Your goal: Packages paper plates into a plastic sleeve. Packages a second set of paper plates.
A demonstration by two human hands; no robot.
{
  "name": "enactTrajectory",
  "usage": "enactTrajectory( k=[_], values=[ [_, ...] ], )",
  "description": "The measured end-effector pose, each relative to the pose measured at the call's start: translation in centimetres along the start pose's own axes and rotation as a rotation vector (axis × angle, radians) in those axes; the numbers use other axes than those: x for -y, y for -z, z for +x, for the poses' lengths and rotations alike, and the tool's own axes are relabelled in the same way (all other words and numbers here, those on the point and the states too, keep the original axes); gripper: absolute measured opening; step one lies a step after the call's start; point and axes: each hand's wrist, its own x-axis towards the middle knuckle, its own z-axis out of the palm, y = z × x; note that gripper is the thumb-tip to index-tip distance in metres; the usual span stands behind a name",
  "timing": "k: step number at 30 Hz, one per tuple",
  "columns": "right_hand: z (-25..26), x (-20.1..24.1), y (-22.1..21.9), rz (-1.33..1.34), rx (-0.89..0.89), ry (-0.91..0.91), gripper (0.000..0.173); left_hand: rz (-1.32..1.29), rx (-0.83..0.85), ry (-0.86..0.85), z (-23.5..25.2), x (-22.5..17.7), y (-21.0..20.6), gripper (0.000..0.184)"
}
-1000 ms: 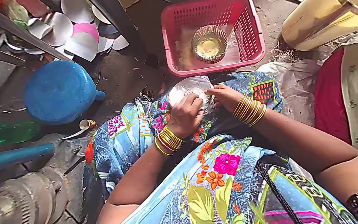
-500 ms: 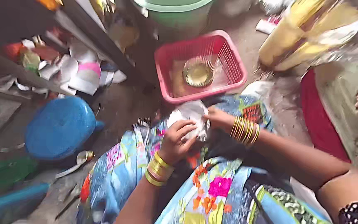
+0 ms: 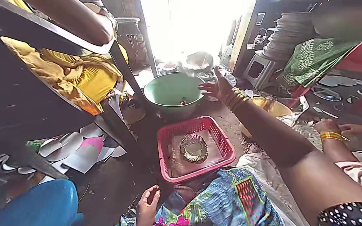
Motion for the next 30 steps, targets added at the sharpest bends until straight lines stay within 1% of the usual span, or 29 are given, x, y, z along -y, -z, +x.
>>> enactTrajectory(
  k=[1, 3, 4, 5, 7, 8, 9, 10, 12, 13, 14, 16, 17, 18, 19, 20, 21, 22, 24, 25, 26, 27, 29, 30],
  values=[
    [0.5, 0.2, -1.0, -0.072, 0.062, -0.005, 0.085, 0.025, 0.013, -0.017, -0.1, -0.1, 0.0, 0.032],
    [0.2, -2.0, -3.2, -0.318, 0.182, -0.063, 0.087, 0.061, 0.017, -0.055, -0.2, -0.4, 0.1, 0.033],
    [-0.2, -4.1, -4.1, -0.467, 0.260, -0.133, 0.083, 0.072, 0.020, -0.079, -0.4, -0.5, 0.1, 0.034],
    [-0.9, -6.7, -4.8, -0.629, 0.338, -0.184, 0.075, 0.083, 0.027, -0.106, -0.5, -0.6, 0.2, 0.035],
    [-2.7, -12.5, -5.5, -1.033, 0.534, -0.191, 0.053, 0.098, 0.066, -0.119, -0.8, -1.0, 0.4, 0.035],
    [-3.3, -15.6, -5.6, -1.250, 0.638, -0.170, 0.049, 0.105, 0.098, -0.097, -0.8, -1.1, 0.4, 0.034],
    [-3.8, -18.6, -5.6, -1.436, 0.710, -0.160, 0.049, 0.115, 0.128, -0.072, -0.8, -1.1, 0.4, 0.033],
    [-4.6, -21.1, -5.6, -1.558, 0.724, -0.180, 0.054, 0.123, 0.153, -0.052, -0.7, -1.2, 0.3, 0.032],
    [-6.3, -24.9, -5.8, -1.671, 0.613, -0.208, 0.067, 0.150, 0.202, -0.033, -0.7, -1.5, 0.2, 0.030],
    [-6.7, -26.1, -5.9, -1.674, 0.525, -0.218, 0.074, 0.173, 0.224, -0.034, -0.8, -1.7, 0.2, 0.030],
    [-6.7, -27.0, -5.8, -1.630, 0.412, -0.190, 0.078, 0.192, 0.235, -0.037, -0.9, -1.7, 0.2, 0.029],
    [-6.0, -27.4, -5.0, -1.517, 0.173, -0.139, 0.081, 0.211, 0.235, -0.053, -1.1, -1.8, 0.3, 0.028],
    [-5.3, -27.1, -4.3, -1.448, 0.074, -0.164, 0.083, 0.216, 0.227, -0.067, -1.1, -1.8, 0.3, 0.027],
    [-4.5, -27.0, -3.3, -1.376, -0.010, -0.217, 0.086, 0.218, 0.211, -0.085, -1.1, -1.9, 0.4, 0.027],
    [-3.7, -27.1, -2.2, -1.318, -0.079, -0.308, 0.090, 0.220, 0.192, -0.107, -1.0, -1.8, 0.3, 0.027],
    [-3.0, -27.4, -1.0, -1.268, -0.120, -0.410, 0.091, 0.230, 0.174, -0.137, -1.0, -1.7, 0.2, 0.026],
    [-2.5, -28.1, 0.3, -1.210, -0.141, -0.485, 0.084, 0.245, 0.155, -0.173, -1.0, -1.6, 0.1, 0.025],
    [-2.3, -28.6, 1.3, -1.152, -0.140, -0.538, 0.073, 0.263, 0.136, -0.211, -0.9, -1.6, 0.0, 0.024],
    [-2.4, -28.9, 2.5, -1.009, -0.120, -0.614, 0.047, 0.291, 0.103, -0.290, -0.8, -1.6, -0.3, 0.023],
    [-2.4, -29.0, 3.2, -0.897, -0.083, -0.666, 0.041, 0.296, 0.094, -0.316, -0.6, -1.8, -0.4, 0.023],
    [-2.5, -29.2, 3.8, -0.769, -0.059, -0.704, 0.040, 0.300, 0.088, -0.337, -0.3, -2.3, -0.6, 0.022],
    [-2.6, -29.3, 4.4, -0.639, -0.045, -0.722, 0.043, 0.307, 0.080, -0.359, 0.2, -2.8, -0.9, 0.022],
    [-3.1, -28.5, 5.6, -0.474, -0.014, -0.675, 0.049, 0.372, 0.089, -0.394, 1.9, -4.4, -1.6, 0.022],
    [-3.6, -27.4, 6.3, -0.444, -0.002, -0.618, 0.047, 0.443, 0.115, -0.402, 3.1, -5.4, -2.1, 0.022]
  ],
)
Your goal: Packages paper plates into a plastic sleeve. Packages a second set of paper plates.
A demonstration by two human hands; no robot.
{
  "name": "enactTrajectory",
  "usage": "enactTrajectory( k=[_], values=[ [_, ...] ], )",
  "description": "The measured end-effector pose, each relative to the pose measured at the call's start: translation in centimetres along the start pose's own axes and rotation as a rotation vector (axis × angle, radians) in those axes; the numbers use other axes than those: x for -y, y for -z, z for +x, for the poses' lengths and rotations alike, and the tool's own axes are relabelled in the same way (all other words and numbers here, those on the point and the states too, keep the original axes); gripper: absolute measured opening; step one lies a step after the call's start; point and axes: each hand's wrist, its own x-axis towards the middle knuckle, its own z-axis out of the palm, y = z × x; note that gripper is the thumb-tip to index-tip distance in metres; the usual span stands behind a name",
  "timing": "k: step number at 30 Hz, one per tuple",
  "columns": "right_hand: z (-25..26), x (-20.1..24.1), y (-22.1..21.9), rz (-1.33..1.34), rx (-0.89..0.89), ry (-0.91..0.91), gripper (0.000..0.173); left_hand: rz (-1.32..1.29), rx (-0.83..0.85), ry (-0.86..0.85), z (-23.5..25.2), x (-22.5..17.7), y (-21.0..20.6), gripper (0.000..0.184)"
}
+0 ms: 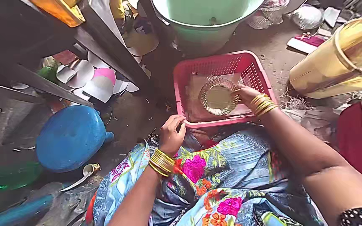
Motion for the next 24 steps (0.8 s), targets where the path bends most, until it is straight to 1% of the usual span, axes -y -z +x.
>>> enactTrajectory(
  k=[2, 4, 6, 8, 9, 10, 11, 13, 14, 16, 18, 19, 20, 22, 24],
  values=[
    [-3.4, 1.0, 2.4, 0.012, -0.011, 0.144, 0.035, 0.175, 0.156, 0.031, 3.7, -1.6, -0.2, 0.022],
    [-7.4, 1.5, 5.2, 0.026, -0.008, 0.293, 0.031, 0.399, 0.403, 0.057, 8.0, -2.8, -1.3, 0.028],
    [-11.1, 1.2, 7.7, 0.001, 0.008, 0.345, 0.033, 0.677, 0.616, -0.062, 12.1, -2.1, -3.8, 0.037],
    [-13.7, -0.3, 9.5, -0.032, 0.046, 0.331, 0.032, 0.882, 0.766, -0.209, 15.3, -0.4, -6.2, 0.050],
    [-14.3, -1.6, 10.1, -0.042, 0.079, 0.330, 0.033, 0.924, 0.805, -0.261, 16.4, 0.7, -7.0, 0.055],
    [-14.8, -3.1, 10.5, -0.031, 0.112, 0.325, 0.033, 0.928, 0.818, -0.300, 17.3, 1.7, -7.6, 0.056],
    [-15.2, -4.5, 10.4, 0.008, 0.141, 0.308, 0.033, 0.906, 0.806, -0.346, 17.9, 2.7, -8.1, 0.053],
    [-16.1, -6.5, 9.3, 0.152, 0.161, 0.251, 0.032, 0.882, 0.829, -0.376, 18.8, 3.3, -8.4, 0.045],
    [-16.3, -7.4, 8.7, 0.203, 0.164, 0.241, 0.033, 0.897, 0.851, -0.378, 19.2, 3.1, -8.4, 0.038],
    [-16.0, -8.6, 7.9, 0.249, 0.167, 0.278, 0.035, 0.946, 0.911, -0.363, 19.6, 2.4, -7.9, 0.034],
    [-15.8, -8.9, 7.5, 0.277, 0.157, 0.311, 0.038, 0.926, 0.886, -0.411, 19.1, 2.7, -7.3, 0.043],
    [-15.7, -8.9, 7.4, 0.277, 0.143, 0.320, 0.038, 0.924, 0.869, -0.407, 18.8, 3.0, -7.4, 0.049],
    [-15.6, -8.8, 7.3, 0.276, 0.131, 0.329, 0.038, 0.940, 0.884, -0.368, 18.8, 3.1, -7.8, 0.056],
    [-15.7, -8.9, 7.1, 0.282, 0.103, 0.358, 0.037, 0.998, 0.970, -0.297, 19.2, 3.4, -9.2, 0.068],
    [-15.8, -9.3, 6.9, 0.304, 0.073, 0.399, 0.035, 1.057, 1.041, -0.298, 19.8, 3.5, -10.3, 0.068]
  ],
)
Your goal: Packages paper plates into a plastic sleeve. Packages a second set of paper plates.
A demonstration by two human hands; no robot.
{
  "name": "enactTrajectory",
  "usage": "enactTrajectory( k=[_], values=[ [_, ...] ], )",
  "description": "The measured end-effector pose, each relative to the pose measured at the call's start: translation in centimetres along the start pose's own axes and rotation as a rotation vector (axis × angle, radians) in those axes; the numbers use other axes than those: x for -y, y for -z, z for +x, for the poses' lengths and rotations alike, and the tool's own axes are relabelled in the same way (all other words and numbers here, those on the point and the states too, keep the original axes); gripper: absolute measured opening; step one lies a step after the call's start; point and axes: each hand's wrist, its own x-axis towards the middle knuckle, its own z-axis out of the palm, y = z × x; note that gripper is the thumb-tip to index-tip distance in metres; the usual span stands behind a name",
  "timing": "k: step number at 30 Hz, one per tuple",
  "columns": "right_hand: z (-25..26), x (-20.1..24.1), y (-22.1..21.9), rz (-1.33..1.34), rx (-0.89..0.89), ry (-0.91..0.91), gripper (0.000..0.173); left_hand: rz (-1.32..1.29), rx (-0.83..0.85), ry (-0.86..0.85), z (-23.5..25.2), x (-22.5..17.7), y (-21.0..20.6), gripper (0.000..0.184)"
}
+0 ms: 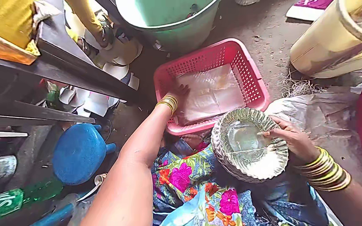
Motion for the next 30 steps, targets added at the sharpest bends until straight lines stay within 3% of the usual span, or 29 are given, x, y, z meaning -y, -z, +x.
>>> enactTrajectory(
  k=[3, 4, 8, 11, 14, 16, 19, 22, 27, 28, 30],
  values=[
    [-0.4, -0.8, 0.2, 0.035, -0.002, 0.048, 0.035, 0.085, -0.047, -0.061, -1.7, -0.2, 1.5, 0.027],
    [-0.3, -1.0, 0.3, 0.037, 0.001, 0.058, 0.035, 0.106, -0.056, -0.098, -2.7, -0.1, 2.3, 0.021],
    [0.1, -1.2, -0.5, 0.023, -0.081, 0.073, 0.032, 0.129, -0.117, -0.091, -4.6, 1.2, 2.1, 0.027],
    [-0.1, -1.3, -1.1, -0.007, -0.139, 0.117, 0.030, -0.009, -0.179, -0.042, -2.4, 1.1, 0.2, 0.048],
    [-0.4, -1.4, -0.7, -0.029, -0.122, 0.151, 0.030, -0.021, -0.016, -0.034, 0.4, 0.2, -0.7, 0.073],
    [-0.3, -1.8, -0.6, -0.023, -0.125, 0.170, 0.031, 0.037, 0.041, -0.061, 0.4, -0.2, 0.4, 0.062],
    [0.2, -2.2, -0.9, -0.010, -0.157, 0.174, 0.032, 0.100, -0.047, -0.197, -1.5, -0.1, 2.2, 0.022],
    [1.0, -2.3, -1.1, -0.022, -0.183, 0.184, 0.031, 0.122, -0.202, -0.287, -3.1, 1.1, 2.5, 0.017],
    [0.8, -2.1, -1.2, -0.042, -0.199, 0.174, 0.030, 0.092, -0.157, -0.218, -6.9, 1.9, 3.0, 0.017],
    [0.8, -2.1, -1.2, -0.037, -0.205, 0.178, 0.029, 0.064, -0.214, -0.217, -7.9, 2.0, 2.9, 0.017],
    [0.7, -2.2, -1.3, -0.045, -0.206, 0.183, 0.028, -0.095, -0.559, -0.233, -9.9, 2.1, 2.0, 0.013]
  ],
)
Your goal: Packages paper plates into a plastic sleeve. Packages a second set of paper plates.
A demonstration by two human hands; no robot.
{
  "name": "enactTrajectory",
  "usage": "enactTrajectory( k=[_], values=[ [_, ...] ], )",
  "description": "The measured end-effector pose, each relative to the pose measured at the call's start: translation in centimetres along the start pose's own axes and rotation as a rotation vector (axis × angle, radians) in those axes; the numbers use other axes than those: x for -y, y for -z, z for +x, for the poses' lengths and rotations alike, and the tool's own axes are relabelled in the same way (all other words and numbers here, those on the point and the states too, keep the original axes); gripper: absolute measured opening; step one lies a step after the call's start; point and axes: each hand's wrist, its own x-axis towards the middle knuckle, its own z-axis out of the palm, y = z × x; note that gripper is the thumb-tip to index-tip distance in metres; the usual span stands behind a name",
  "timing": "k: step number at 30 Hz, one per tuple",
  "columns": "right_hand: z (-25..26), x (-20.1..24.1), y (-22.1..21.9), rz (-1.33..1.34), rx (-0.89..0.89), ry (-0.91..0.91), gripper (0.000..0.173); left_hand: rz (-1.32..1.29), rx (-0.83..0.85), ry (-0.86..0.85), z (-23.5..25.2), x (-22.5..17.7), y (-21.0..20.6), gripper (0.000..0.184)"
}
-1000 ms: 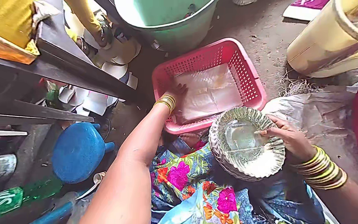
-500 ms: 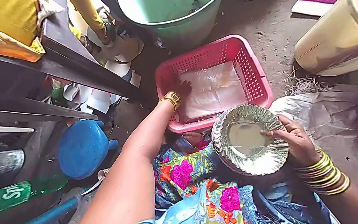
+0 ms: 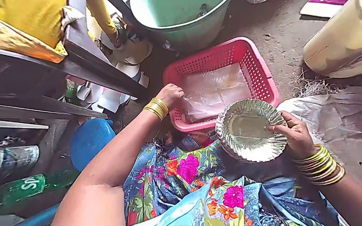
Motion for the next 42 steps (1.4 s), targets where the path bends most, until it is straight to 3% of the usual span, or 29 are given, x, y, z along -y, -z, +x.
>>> enactTrajectory(
  k=[2, 5, 10, 13, 16, 18, 21, 24, 27, 30, 33, 36, 38, 40, 42],
  values=[
    [-0.1, 0.0, 0.2, -0.001, 0.011, 0.009, 0.028, -0.173, -0.285, 0.110, -1.9, -1.7, 1.6, 0.015],
    [-0.4, 0.6, 0.5, -0.015, 0.055, -0.006, 0.029, -0.309, -0.399, 0.326, -6.1, -5.6, 4.5, 0.021],
    [-1.1, 3.9, 0.4, -0.141, 0.281, -0.181, 0.036, -0.217, -0.586, 0.617, -14.4, -13.4, 4.4, 0.022],
    [-1.6, 6.3, 0.3, -0.232, 0.622, -0.275, 0.042, -0.515, -0.529, 0.863, -16.9, -17.9, 2.8, 0.025],
    [-1.9, 8.0, -0.4, -0.284, 0.815, -0.290, 0.037, -0.829, -0.366, 0.973, -17.5, -20.4, 1.0, 0.022],
    [-1.9, 8.7, -0.8, -0.369, 0.918, -0.176, 0.029, -1.060, -0.307, 0.942, -17.7, -21.5, 0.2, 0.013],
    [-2.7, 8.9, -2.0, -0.717, 1.009, -0.030, 0.021, -1.292, -0.269, 0.822, -17.9, -22.6, -0.3, 0.011],
    [-3.7, 8.5, -3.6, -0.957, 1.033, -0.159, 0.032, -1.220, -0.357, 0.822, -17.8, -22.9, -0.1, 0.009],
    [-3.5, 8.0, -2.3, -0.935, 1.053, -0.257, 0.038, -1.139, -0.469, 0.800, -17.5, -22.8, 1.1, 0.013],
    [-4.3, 8.7, -0.9, -1.142, 0.978, -0.262, 0.037, -1.075, -0.486, 0.735, -16.9, -23.1, 1.6, 0.020],
    [-6.2, 10.8, -1.1, -1.265, 0.759, 0.051, 0.049, -1.100, -0.404, 0.582, -15.9, -23.3, 1.7, 0.013],
    [-7.6, 12.8, -4.2, -1.030, 0.672, 0.523, 0.066, -1.019, -0.308, 0.404, -14.9, -24.0, 1.8, 0.017],
    [-7.8, 13.4, -7.8, -0.874, 0.794, 0.651, 0.072, -0.882, -0.289, 0.359, -14.4, -24.9, 2.2, 0.018],
    [-7.4, 12.9, -11.1, -0.786, 1.000, 0.664, 0.077, -0.732, -0.333, 0.369, -14.5, -25.8, 2.5, 0.018],
    [-6.7, 11.7, -13.2, -0.764, 1.130, 0.676, 0.063, -0.650, -0.453, 0.400, -15.0, -26.1, 2.2, 0.017]
  ],
)
